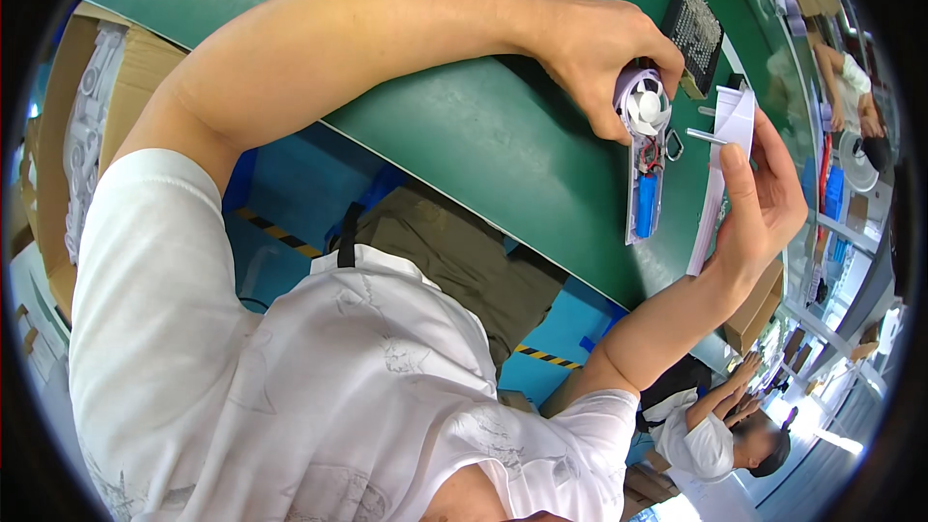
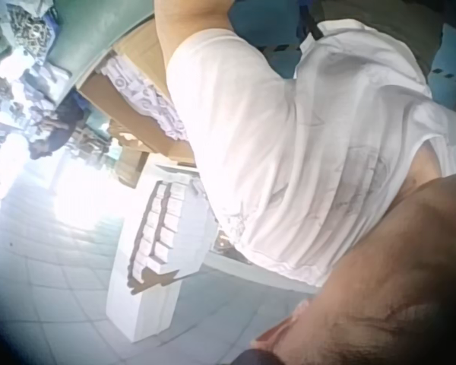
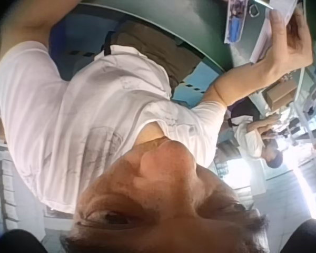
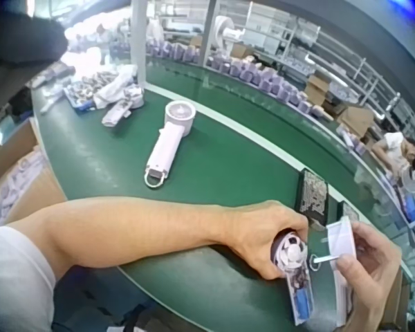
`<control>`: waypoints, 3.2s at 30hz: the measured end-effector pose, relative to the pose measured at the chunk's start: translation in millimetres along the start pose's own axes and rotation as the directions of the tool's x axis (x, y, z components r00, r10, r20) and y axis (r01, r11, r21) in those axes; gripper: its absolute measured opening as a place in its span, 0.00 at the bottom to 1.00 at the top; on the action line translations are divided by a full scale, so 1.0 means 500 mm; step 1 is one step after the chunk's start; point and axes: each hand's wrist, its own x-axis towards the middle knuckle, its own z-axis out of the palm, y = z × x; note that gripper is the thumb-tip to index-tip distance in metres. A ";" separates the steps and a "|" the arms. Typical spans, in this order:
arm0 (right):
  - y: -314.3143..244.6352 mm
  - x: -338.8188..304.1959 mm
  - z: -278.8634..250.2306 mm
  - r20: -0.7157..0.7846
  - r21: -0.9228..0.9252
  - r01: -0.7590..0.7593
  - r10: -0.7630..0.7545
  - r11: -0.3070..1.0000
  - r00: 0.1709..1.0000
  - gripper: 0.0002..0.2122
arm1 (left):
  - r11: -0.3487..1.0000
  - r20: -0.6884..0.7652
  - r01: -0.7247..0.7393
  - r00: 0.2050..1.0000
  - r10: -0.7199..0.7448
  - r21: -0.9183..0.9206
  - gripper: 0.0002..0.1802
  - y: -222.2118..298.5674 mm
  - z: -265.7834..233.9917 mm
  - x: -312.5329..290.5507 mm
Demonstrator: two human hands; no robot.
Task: Assembling handheld portable fans on an electronics factory production line.
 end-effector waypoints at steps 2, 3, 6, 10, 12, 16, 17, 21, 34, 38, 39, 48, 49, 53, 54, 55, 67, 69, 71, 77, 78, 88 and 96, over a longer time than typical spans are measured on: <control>0.005 0.000 -0.003 0.004 0.002 -0.001 0.001 1.000 1.000 0.22 | 1.000 0.002 0.014 1.000 -0.014 0.028 0.26 0.000 -0.006 -0.001; 0.009 0.000 -0.007 -0.007 -0.001 -0.001 0.001 1.000 1.000 0.22 | 1.000 0.005 0.009 1.000 -0.009 0.023 0.26 0.001 -0.008 -0.001; 0.023 0.004 -0.047 -0.085 -0.010 -0.026 0.025 1.000 0.996 0.22 | 0.999 0.031 0.028 0.999 -0.029 0.027 0.27 0.005 -0.011 0.006; 0.087 0.013 -0.088 -0.147 -0.259 -0.113 0.076 0.959 0.986 0.26 | 0.999 0.043 0.011 0.999 -0.013 0.035 0.29 0.007 -0.020 0.003; 0.098 0.010 -0.083 -0.084 -0.385 -0.070 0.040 0.920 0.996 0.25 | 1.000 0.036 0.016 0.999 -0.016 0.022 0.31 0.001 -0.020 -0.001; 0.095 0.002 -0.066 -0.042 -0.547 0.034 -0.067 0.836 0.997 0.27 | 0.998 0.065 0.066 0.996 -0.065 -0.017 0.32 0.014 -0.023 0.008; 0.086 0.003 -0.060 -0.023 -0.582 0.052 -0.081 0.811 0.996 0.27 | 0.998 0.058 0.059 0.997 -0.058 -0.017 0.33 0.015 -0.023 0.007; 0.093 -0.003 -0.057 -0.022 -0.675 -0.024 0.012 0.738 1.000 0.32 | 0.999 0.062 0.028 0.998 -0.029 0.022 0.33 0.018 -0.025 0.008; -0.018 -0.077 -0.034 0.113 -0.460 0.209 -0.177 0.863 0.978 0.05 | 0.999 0.045 0.007 0.999 -0.009 0.034 0.32 0.024 -0.028 0.009; -0.036 -0.110 -0.010 0.150 -0.486 0.162 -0.101 0.859 0.984 0.11 | 0.999 0.048 0.019 0.999 -0.021 0.043 0.32 0.026 -0.026 0.009; -0.037 -0.116 -0.005 0.145 -0.507 0.135 -0.070 0.851 0.987 0.14 | 0.999 0.045 0.019 0.999 -0.021 0.042 0.32 0.026 -0.025 0.006; 0.003 -0.106 -0.004 0.152 -0.503 -0.062 0.158 0.862 0.976 0.19 | 0.999 0.043 0.018 0.999 -0.019 0.038 0.32 0.021 -0.029 0.014; 0.008 -0.104 -0.004 0.156 -0.485 -0.097 0.195 0.869 0.968 0.18 | 0.999 0.043 0.021 0.999 -0.022 0.035 0.32 0.021 -0.029 0.013; 0.029 -0.098 -0.008 0.150 -0.452 -0.187 0.281 0.872 0.948 0.17 | 0.999 0.046 0.023 0.999 -0.025 0.034 0.32 0.022 -0.028 0.012; 0.035 -0.097 -0.011 0.168 -0.400 -0.219 0.306 0.890 0.937 0.16 | 0.999 0.044 0.023 0.999 -0.024 0.035 0.32 0.023 -0.029 0.011; 0.039 -0.096 -0.013 0.189 -0.347 -0.251 0.329 0.904 0.925 0.14 | 0.999 0.047 0.023 0.999 -0.025 0.039 0.32 0.024 -0.029 0.010; 0.100 -0.091 -0.050 0.220 -0.048 -0.374 0.376 0.926 0.900 0.07 | 1.000 0.052 0.026 0.998 -0.027 0.010 0.31 0.022 -0.027 0.009; 0.095 -0.090 -0.041 0.207 -0.029 -0.352 0.350 0.936 0.914 0.07 | 1.000 0.050 0.024 0.998 -0.024 0.016 0.32 0.023 -0.027 0.009; 0.084 -0.087 -0.034 0.197 -0.010 -0.327 0.323 0.945 0.926 0.06 | 0.999 0.055 0.037 0.998 -0.037 0.009 0.32 0.023 -0.029 0.008; 0.082 -0.097 -0.021 0.098 -0.155 -0.273 0.290 0.949 0.952 0.08 | 0.999 0.062 0.034 0.997 -0.035 0.016 0.33 0.025 -0.029 0.010; 0.073 -0.098 -0.020 0.108 -0.210 -0.253 0.280 0.944 0.954 0.09 | 0.999 0.062 0.036 0.997 -0.037 0.018 0.33 0.025 -0.028 0.009; 0.060 -0.103 -0.001 0.029 -0.344 -0.013 0.025 0.939 0.999 0.09 | 1.000 0.049 0.007 0.999 -0.008 0.004 0.33 0.015 -0.021 0.011; 0.055 -0.090 0.039 0.003 -0.393 0.141 -0.152 0.909 0.988 0.06 | 1.000 0.014 -0.001 1.000 0.001 0.022 0.32 0.020 -0.040 -0.006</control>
